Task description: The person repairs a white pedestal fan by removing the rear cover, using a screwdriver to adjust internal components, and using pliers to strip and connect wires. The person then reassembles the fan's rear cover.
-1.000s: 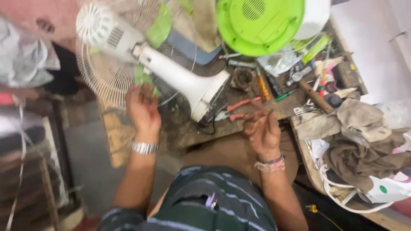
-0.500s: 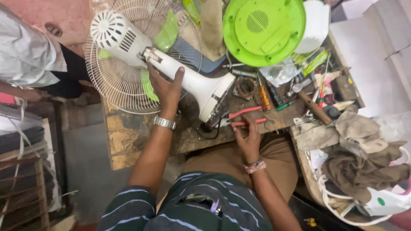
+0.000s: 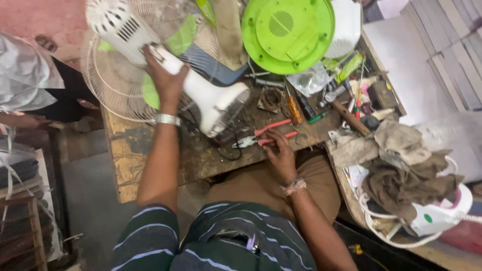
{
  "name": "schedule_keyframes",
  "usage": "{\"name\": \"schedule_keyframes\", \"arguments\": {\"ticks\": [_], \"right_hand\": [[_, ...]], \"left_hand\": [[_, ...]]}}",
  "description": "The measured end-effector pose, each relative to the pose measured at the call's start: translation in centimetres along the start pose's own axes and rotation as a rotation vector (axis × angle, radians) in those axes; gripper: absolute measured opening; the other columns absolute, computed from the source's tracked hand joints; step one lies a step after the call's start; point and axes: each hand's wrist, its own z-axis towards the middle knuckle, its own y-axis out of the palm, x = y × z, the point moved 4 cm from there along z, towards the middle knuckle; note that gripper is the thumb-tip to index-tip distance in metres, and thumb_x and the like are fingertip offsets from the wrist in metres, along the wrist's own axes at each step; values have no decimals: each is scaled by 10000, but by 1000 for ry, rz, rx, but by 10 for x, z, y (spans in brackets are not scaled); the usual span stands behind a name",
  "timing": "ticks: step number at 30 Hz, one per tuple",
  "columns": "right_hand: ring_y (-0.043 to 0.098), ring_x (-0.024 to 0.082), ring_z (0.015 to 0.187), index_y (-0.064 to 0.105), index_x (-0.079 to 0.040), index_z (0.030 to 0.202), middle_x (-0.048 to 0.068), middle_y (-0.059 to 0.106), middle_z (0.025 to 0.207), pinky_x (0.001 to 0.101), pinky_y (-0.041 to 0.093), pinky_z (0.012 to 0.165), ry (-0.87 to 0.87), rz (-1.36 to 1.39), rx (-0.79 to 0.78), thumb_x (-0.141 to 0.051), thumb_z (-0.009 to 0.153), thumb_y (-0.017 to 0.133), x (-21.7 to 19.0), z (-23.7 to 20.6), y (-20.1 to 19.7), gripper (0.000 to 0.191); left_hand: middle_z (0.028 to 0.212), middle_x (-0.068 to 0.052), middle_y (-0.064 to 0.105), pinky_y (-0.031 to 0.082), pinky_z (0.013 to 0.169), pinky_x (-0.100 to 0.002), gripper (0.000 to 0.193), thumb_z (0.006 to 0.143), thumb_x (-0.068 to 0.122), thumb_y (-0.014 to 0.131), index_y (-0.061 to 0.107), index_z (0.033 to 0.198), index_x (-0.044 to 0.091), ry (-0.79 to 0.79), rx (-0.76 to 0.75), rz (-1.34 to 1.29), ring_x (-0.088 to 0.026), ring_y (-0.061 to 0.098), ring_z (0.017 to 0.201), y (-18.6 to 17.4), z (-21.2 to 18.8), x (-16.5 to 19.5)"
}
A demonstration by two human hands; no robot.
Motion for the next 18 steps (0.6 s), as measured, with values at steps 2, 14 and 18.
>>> {"name": "schedule_keyframes", "arguments": {"ticks": [2,14,18], "right_hand": [[647,270,1213,643,-28,1268,130,617,1401,338,556,957,-9,-12,3,38,840,745,3,-4,0,445],[610,359,1211,682,-54,1174,145,620,1351,438,524,961,-96,-341,42,24,833,735,-4,-3,12,354],[614,359,1179,700,-43,1141,151,616,1297,435,527,986,-120,-347,29,28,853,716,-4,6,9,298]], "left_hand": [[1590,-313,317,383,1199,-499,1151,778,113,919,145,1626,24,-112,-85,-83,-459,431,1419,-8,2,-10],[1616,-303,354,305,1262,-507,686,1075,307,669,351,1561,-59,-29,-86,101,-451,363,1515,-22,-53,19],[1370,-198,517,470,1108,-475,466,1018,352,581,527,1345,24,143,-13,172,-337,521,1287,-52,-149,53]]}}
